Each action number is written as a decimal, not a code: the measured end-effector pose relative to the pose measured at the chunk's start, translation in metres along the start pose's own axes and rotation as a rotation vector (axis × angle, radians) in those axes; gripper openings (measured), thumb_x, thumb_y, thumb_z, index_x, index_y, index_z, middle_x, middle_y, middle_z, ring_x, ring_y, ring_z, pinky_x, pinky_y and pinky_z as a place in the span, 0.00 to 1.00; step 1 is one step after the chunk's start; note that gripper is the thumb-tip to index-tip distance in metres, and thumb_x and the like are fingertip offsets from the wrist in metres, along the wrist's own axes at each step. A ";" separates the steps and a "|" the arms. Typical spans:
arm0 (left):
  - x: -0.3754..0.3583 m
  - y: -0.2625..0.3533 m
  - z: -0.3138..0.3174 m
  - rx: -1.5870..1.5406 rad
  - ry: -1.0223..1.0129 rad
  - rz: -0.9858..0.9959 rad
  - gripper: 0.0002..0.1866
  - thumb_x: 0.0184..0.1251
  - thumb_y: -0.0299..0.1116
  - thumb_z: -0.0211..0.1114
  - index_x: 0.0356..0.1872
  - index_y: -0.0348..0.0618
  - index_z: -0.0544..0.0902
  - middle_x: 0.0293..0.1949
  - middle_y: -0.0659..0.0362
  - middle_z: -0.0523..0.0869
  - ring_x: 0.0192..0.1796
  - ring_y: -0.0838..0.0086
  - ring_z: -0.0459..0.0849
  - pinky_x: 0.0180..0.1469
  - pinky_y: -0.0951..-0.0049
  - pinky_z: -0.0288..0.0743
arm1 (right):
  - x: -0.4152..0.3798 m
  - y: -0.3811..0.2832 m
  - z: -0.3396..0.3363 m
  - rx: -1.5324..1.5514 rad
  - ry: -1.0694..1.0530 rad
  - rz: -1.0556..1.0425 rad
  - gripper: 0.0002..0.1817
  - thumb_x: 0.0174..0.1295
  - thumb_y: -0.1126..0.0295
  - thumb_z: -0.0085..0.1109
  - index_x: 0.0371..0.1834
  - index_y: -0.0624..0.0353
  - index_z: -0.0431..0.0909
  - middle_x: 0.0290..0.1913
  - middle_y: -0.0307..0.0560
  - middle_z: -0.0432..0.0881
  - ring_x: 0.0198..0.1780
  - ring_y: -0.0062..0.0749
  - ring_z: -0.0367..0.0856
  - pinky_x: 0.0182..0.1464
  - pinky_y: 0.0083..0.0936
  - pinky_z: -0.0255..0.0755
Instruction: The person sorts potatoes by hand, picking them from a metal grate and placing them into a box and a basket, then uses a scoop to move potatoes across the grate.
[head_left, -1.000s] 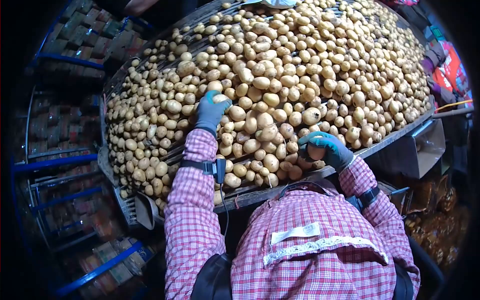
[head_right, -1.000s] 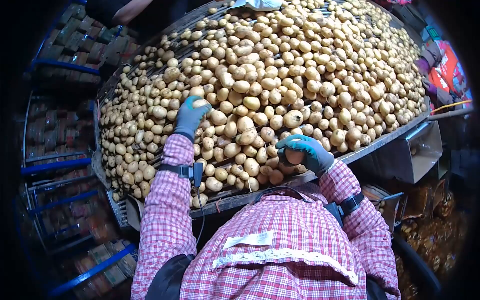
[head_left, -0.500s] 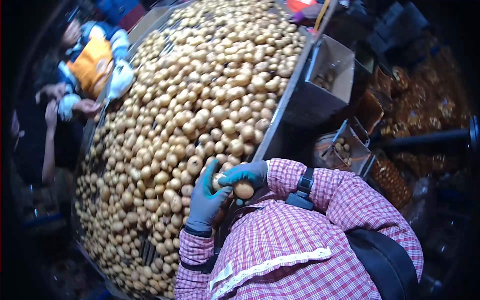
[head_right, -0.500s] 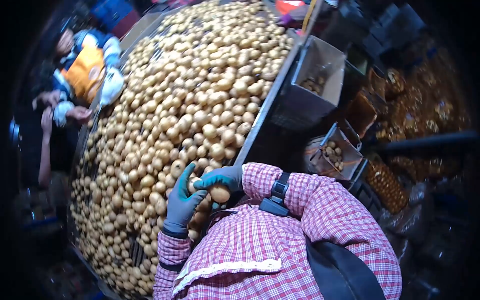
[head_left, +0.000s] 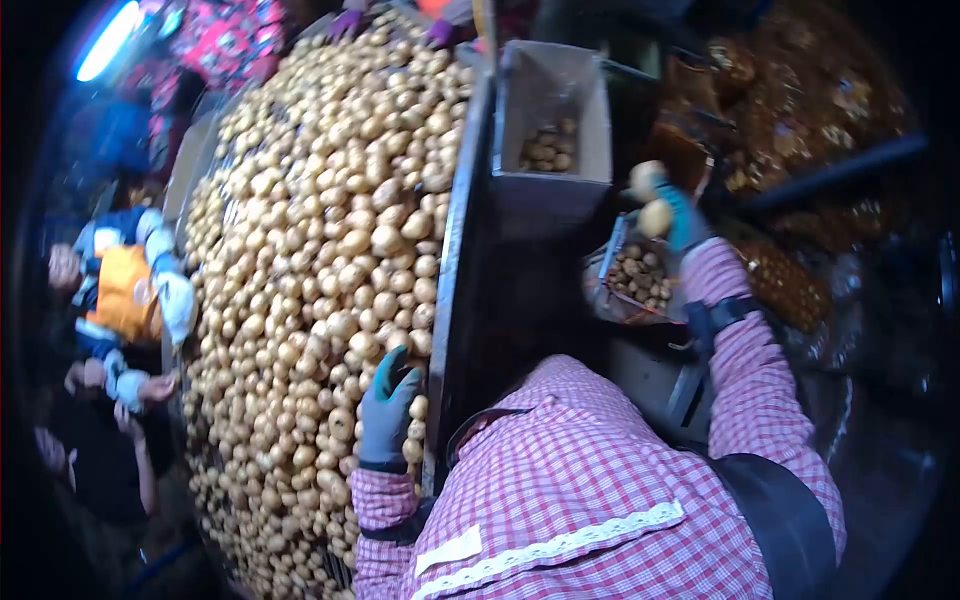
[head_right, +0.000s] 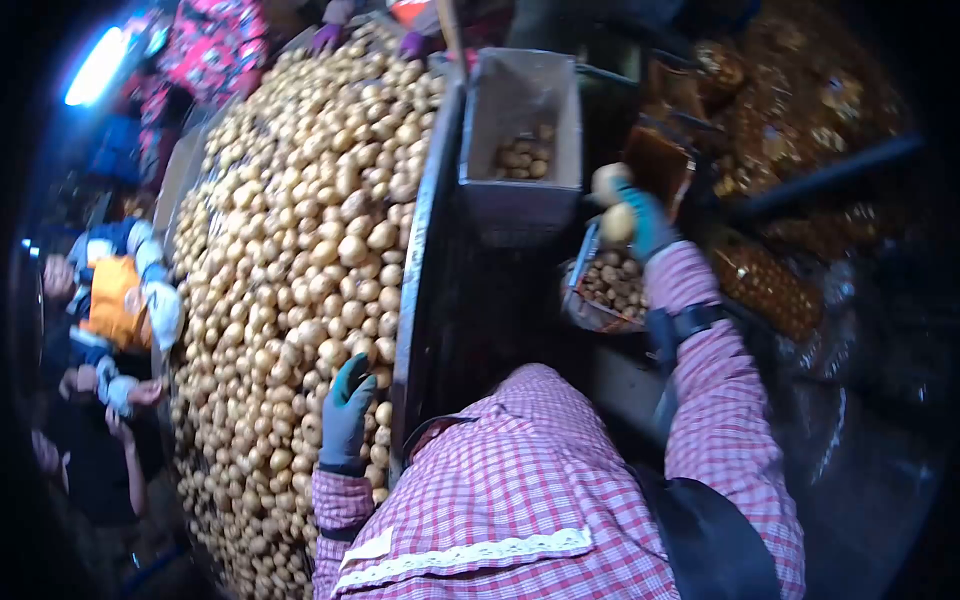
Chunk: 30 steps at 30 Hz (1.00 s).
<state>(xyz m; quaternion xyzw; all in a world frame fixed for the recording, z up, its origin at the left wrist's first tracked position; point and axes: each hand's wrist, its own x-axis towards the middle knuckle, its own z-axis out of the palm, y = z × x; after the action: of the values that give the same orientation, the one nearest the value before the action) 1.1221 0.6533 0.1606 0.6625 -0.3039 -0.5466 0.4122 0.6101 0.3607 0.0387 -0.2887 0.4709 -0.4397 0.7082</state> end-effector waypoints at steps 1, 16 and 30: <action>0.000 -0.006 0.001 0.051 0.029 0.020 0.27 0.71 0.29 0.66 0.69 0.34 0.72 0.62 0.55 0.80 0.57 0.73 0.82 0.59 0.73 0.76 | 0.015 -0.026 -0.026 -0.118 0.120 -0.100 0.29 0.70 0.48 0.57 0.65 0.59 0.74 0.54 0.55 0.85 0.45 0.43 0.88 0.42 0.38 0.85; -0.149 -0.104 -0.073 -0.016 0.712 -0.111 0.12 0.70 0.35 0.67 0.48 0.39 0.88 0.37 0.64 0.87 0.33 0.83 0.80 0.36 0.79 0.76 | -0.024 0.087 0.375 -0.648 -0.869 0.171 0.21 0.75 0.56 0.51 0.63 0.53 0.79 0.54 0.39 0.84 0.41 0.21 0.84 0.42 0.19 0.79; -0.223 -0.197 -0.213 0.412 1.076 -0.308 0.29 0.61 0.42 0.72 0.61 0.39 0.78 0.49 0.46 0.87 0.51 0.56 0.87 0.53 0.61 0.80 | -0.205 0.228 0.494 -0.726 -1.223 0.712 0.21 0.73 0.55 0.56 0.59 0.60 0.81 0.49 0.43 0.87 0.40 0.23 0.85 0.42 0.20 0.80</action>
<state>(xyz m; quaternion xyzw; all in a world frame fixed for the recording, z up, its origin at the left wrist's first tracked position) 1.2718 0.9830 0.1072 0.9492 -0.0526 -0.1173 0.2872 1.1103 0.6435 0.1289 -0.5238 0.1762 0.2305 0.8009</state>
